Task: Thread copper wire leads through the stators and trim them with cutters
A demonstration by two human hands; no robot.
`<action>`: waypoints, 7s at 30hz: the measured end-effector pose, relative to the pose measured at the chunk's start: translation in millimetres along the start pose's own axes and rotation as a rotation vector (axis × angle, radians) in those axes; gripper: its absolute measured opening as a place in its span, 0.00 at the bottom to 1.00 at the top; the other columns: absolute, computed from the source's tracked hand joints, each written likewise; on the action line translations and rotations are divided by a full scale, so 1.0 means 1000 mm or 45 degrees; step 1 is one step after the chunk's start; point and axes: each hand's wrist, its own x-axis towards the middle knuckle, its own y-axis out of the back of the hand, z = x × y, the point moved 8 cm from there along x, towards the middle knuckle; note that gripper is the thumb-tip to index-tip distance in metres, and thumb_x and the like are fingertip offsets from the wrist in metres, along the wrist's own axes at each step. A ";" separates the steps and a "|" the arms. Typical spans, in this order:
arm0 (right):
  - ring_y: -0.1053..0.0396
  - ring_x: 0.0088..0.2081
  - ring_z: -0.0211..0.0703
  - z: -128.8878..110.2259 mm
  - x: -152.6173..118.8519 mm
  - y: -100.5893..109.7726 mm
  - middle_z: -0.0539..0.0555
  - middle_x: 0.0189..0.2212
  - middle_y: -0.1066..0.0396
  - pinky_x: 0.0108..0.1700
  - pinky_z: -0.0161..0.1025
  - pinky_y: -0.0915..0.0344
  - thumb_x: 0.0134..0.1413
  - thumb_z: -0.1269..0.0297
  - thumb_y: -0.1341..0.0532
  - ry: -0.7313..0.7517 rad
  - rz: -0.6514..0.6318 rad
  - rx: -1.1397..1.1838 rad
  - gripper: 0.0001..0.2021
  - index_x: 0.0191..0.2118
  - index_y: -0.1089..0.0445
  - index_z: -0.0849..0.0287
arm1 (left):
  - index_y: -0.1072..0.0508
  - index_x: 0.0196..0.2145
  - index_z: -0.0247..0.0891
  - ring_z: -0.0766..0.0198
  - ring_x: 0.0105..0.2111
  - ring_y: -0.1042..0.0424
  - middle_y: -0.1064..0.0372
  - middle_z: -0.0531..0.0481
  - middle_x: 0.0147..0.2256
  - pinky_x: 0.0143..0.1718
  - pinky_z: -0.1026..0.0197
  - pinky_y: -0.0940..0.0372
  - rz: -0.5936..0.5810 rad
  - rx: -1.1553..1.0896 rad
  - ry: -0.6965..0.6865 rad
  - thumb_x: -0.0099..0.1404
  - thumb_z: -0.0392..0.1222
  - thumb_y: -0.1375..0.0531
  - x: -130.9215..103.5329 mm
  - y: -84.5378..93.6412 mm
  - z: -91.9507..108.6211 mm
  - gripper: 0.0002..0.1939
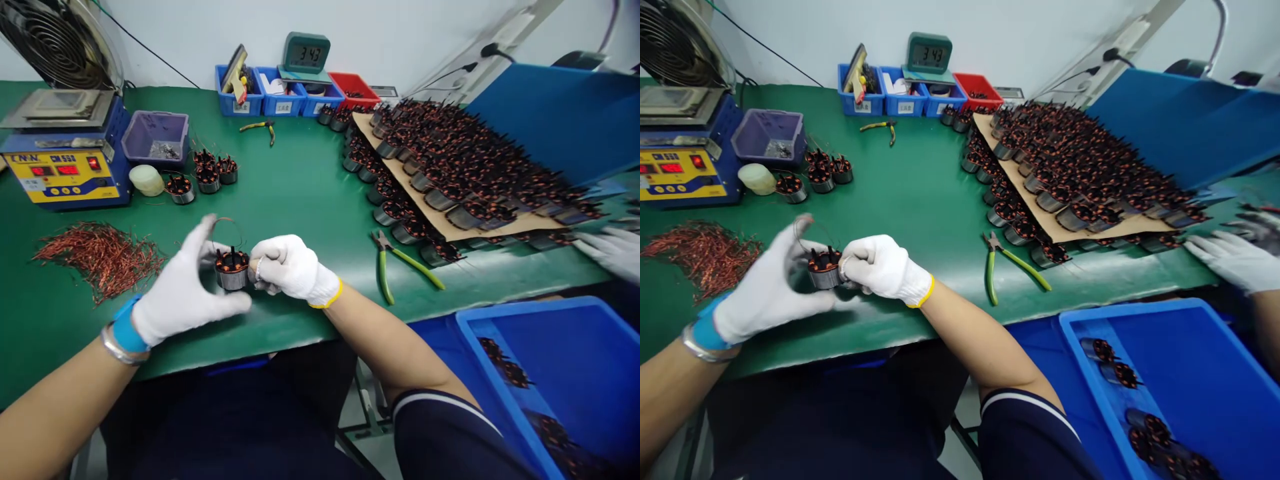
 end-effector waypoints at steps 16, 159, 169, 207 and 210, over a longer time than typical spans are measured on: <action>0.29 0.43 0.47 -0.020 -0.001 0.029 0.57 0.47 0.29 0.45 0.43 0.32 0.45 0.63 0.36 0.231 0.308 -0.858 0.21 0.48 0.31 0.57 | 0.64 0.67 0.33 0.49 0.48 0.31 0.33 0.40 0.47 0.49 0.49 0.36 -0.115 0.329 0.115 0.43 0.53 0.33 0.016 -0.008 -0.034 0.63; 0.44 0.23 0.32 -0.019 -0.006 0.003 0.46 0.22 0.38 0.26 0.31 0.48 0.54 0.66 0.44 0.277 -0.230 -0.396 0.06 0.30 0.33 0.62 | 0.29 0.42 0.41 0.43 0.55 0.35 0.47 0.40 0.64 0.50 0.43 0.33 -0.446 -0.405 -0.407 0.61 0.56 0.41 -0.006 0.009 0.032 0.18; 0.44 0.22 0.31 -0.018 -0.003 0.011 0.45 0.20 0.38 0.26 0.32 0.47 0.53 0.65 0.44 0.204 -0.130 -0.199 0.07 0.30 0.34 0.62 | 0.34 0.26 0.38 0.60 0.38 0.26 0.30 0.46 0.47 0.35 0.58 0.29 0.526 0.096 -0.481 0.56 0.42 0.35 -0.018 0.040 0.036 0.10; 0.40 0.25 0.33 -0.014 -0.002 0.013 0.48 0.25 0.31 0.29 0.32 0.46 0.54 0.67 0.44 0.208 0.025 -0.735 0.08 0.35 0.28 0.62 | 0.29 0.33 0.31 0.63 0.16 0.30 0.26 0.40 0.26 0.12 0.67 0.39 -0.729 -0.851 0.968 0.59 0.65 0.45 -0.017 -0.052 -0.043 0.29; 0.38 0.27 0.36 -0.016 -0.003 0.016 0.50 0.27 0.30 0.30 0.34 0.47 0.54 0.65 0.44 0.173 0.105 -0.913 0.09 0.36 0.27 0.61 | 0.34 0.45 0.34 0.62 0.24 0.25 0.26 0.45 0.32 0.17 0.67 0.34 -0.471 -0.741 0.810 0.57 0.55 0.37 -0.008 -0.039 -0.043 0.25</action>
